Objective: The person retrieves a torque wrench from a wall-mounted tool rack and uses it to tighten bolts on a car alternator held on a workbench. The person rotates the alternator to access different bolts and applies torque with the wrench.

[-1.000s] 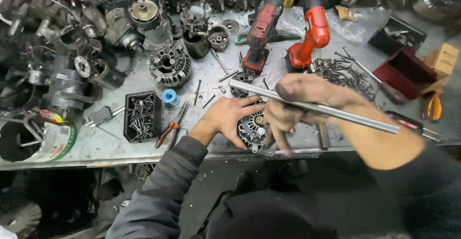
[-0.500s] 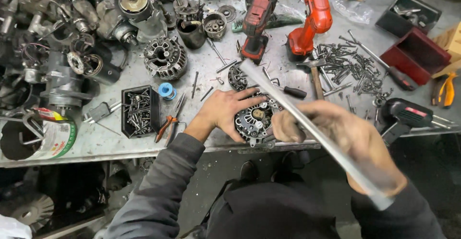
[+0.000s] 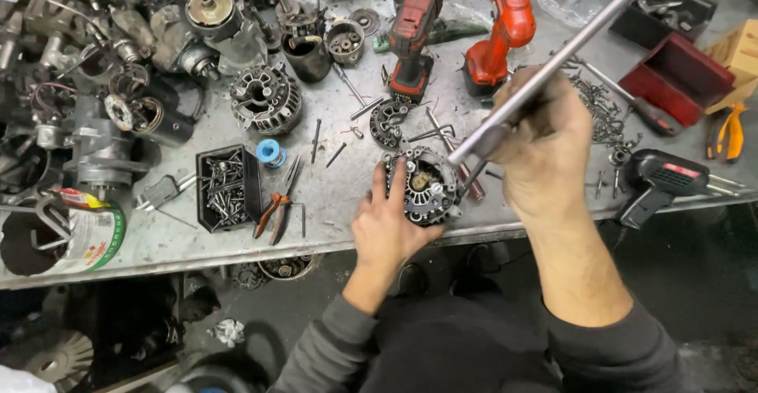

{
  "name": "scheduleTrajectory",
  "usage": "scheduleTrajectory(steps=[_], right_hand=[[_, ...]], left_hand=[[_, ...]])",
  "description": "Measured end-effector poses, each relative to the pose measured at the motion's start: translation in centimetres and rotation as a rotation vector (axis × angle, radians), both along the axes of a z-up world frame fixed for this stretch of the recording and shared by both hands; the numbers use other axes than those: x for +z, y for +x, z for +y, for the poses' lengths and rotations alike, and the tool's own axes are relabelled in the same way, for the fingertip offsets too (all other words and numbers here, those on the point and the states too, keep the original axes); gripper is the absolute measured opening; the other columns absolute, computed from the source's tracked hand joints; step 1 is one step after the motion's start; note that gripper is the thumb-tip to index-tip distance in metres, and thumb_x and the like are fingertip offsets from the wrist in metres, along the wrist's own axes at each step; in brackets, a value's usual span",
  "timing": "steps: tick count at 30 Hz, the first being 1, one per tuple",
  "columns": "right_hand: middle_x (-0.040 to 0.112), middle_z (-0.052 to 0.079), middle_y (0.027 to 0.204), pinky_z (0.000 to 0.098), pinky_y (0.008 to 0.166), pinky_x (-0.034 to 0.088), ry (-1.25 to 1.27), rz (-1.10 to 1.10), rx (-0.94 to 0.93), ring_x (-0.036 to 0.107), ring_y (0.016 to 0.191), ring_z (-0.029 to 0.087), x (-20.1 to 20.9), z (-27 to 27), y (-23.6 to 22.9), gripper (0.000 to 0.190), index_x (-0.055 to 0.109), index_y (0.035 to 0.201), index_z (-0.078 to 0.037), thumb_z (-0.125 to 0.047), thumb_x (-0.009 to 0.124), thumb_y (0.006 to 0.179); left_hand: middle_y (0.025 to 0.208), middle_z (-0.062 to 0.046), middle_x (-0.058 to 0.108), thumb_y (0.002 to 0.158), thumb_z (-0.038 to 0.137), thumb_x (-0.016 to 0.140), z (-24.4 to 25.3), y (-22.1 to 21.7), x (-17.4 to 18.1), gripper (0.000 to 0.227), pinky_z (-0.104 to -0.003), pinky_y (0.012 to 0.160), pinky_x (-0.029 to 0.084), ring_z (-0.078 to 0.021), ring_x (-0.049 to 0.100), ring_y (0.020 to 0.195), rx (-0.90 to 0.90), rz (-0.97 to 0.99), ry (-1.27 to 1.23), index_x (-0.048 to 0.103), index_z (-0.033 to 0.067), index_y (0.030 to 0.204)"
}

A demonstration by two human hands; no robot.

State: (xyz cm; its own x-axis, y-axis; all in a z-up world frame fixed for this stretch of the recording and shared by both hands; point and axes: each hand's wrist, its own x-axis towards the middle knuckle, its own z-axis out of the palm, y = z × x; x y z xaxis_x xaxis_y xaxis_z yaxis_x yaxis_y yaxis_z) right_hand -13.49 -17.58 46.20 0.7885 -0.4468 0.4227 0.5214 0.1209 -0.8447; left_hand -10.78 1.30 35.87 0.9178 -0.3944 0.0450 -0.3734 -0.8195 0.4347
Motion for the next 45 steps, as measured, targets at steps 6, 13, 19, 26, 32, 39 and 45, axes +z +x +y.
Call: scheduleTrajectory(steps=[6, 13, 19, 26, 32, 39, 45], right_hand=[[0.062, 0.005, 0.092, 0.0220, 0.071, 0.048, 0.106, 0.155, 0.614, 0.058, 0.081, 0.012, 1.4, -4.6, 2.8, 0.054, 0.062, 0.106, 0.000, -0.027, 0.099, 0.078], [0.070, 0.012, 0.090, 0.0254, 0.064, 0.055, 0.194, 0.052, 0.941, 0.068, 0.072, 0.016, 2.0, -4.8, 5.3, 0.027, 0.071, 0.097, -0.001, -0.010, 0.093, 0.083], [0.073, 0.011, 0.088, 0.0230, 0.064, 0.054, 0.254, -0.153, 0.805, 0.069, 0.074, 0.013, -0.1, -3.5, 2.9, 0.019, 0.075, 0.100, 0.003, -0.003, 0.090, 0.090], [0.071, 0.008, 0.085, 0.0205, 0.058, 0.045, 0.109, -0.090, -0.127, 0.058, 0.063, 0.010, 1.4, -0.9, 4.0, 0.019, 0.071, 0.098, -0.002, -0.003, 0.084, 0.085], [0.071, 0.006, 0.109, 0.0247, 0.084, 0.053, -0.241, -0.261, -0.516, 0.067, 0.092, 0.011, 1.1, 0.9, 6.8, 0.018, 0.074, 0.116, 0.003, -0.007, 0.081, 0.102], [0.068, 0.018, 0.108, 0.0433, 0.097, 0.052, -1.070, -0.311, -0.505, 0.064, 0.108, 0.034, 6.0, -2.3, 4.7, 0.017, 0.069, 0.101, 0.000, -0.008, 0.078, 0.088], [0.069, 0.006, 0.097, 0.0564, 0.107, 0.042, -1.867, -0.473, -0.171, 0.068, 0.110, 0.029, 12.3, -3.3, 2.5, 0.046, 0.065, 0.086, -0.009, -0.051, 0.065, 0.068]], left_hand=[[0.165, -0.019, 0.021, 0.035, 0.052, 0.101, 2.3, 5.1, 4.7, 0.142, -0.067, 0.113, 0.024, -0.0490, 0.024, 0.147, -0.453, 0.052, 0.263, 0.032, 0.0165, 0.155], [0.148, -0.007, 0.047, 0.038, 0.037, 0.097, 1.1, 10.1, 3.2, 0.130, -0.065, 0.117, 0.026, -0.0392, 0.034, 0.147, -1.148, -0.296, 0.411, 0.039, 0.0231, 0.154], [0.132, -0.014, 0.059, 0.043, 0.060, 0.093, 0.2, 10.9, 4.5, 0.123, -0.054, 0.107, 0.043, -0.0444, 0.044, 0.140, -1.211, -0.180, 0.600, 0.043, 0.0226, 0.149], [0.144, -0.025, 0.048, 0.048, 0.076, 0.088, 0.8, 5.4, 1.4, 0.126, -0.061, 0.088, 0.049, -0.0545, 0.048, 0.126, -0.794, -0.208, 0.393, 0.041, 0.0142, 0.146], [0.149, -0.026, 0.042, 0.046, 0.075, 0.089, -0.8, 1.1, 1.3, 0.135, -0.064, 0.096, 0.045, -0.0597, 0.044, 0.128, -0.289, -0.055, 0.357, 0.034, 0.0109, 0.152], [0.158, -0.018, 0.035, 0.036, 0.058, 0.097, 1.7, 5.0, 3.6, 0.140, -0.066, 0.110, 0.030, -0.0537, 0.036, 0.138, -0.668, -0.122, 0.215, 0.032, 0.0207, 0.154], [0.164, -0.011, 0.032, 0.028, 0.061, 0.096, 1.1, 9.6, 4.0, 0.144, -0.065, 0.114, 0.026, -0.0458, 0.034, 0.143, -1.062, -0.221, 0.367, 0.034, 0.0244, 0.152]])
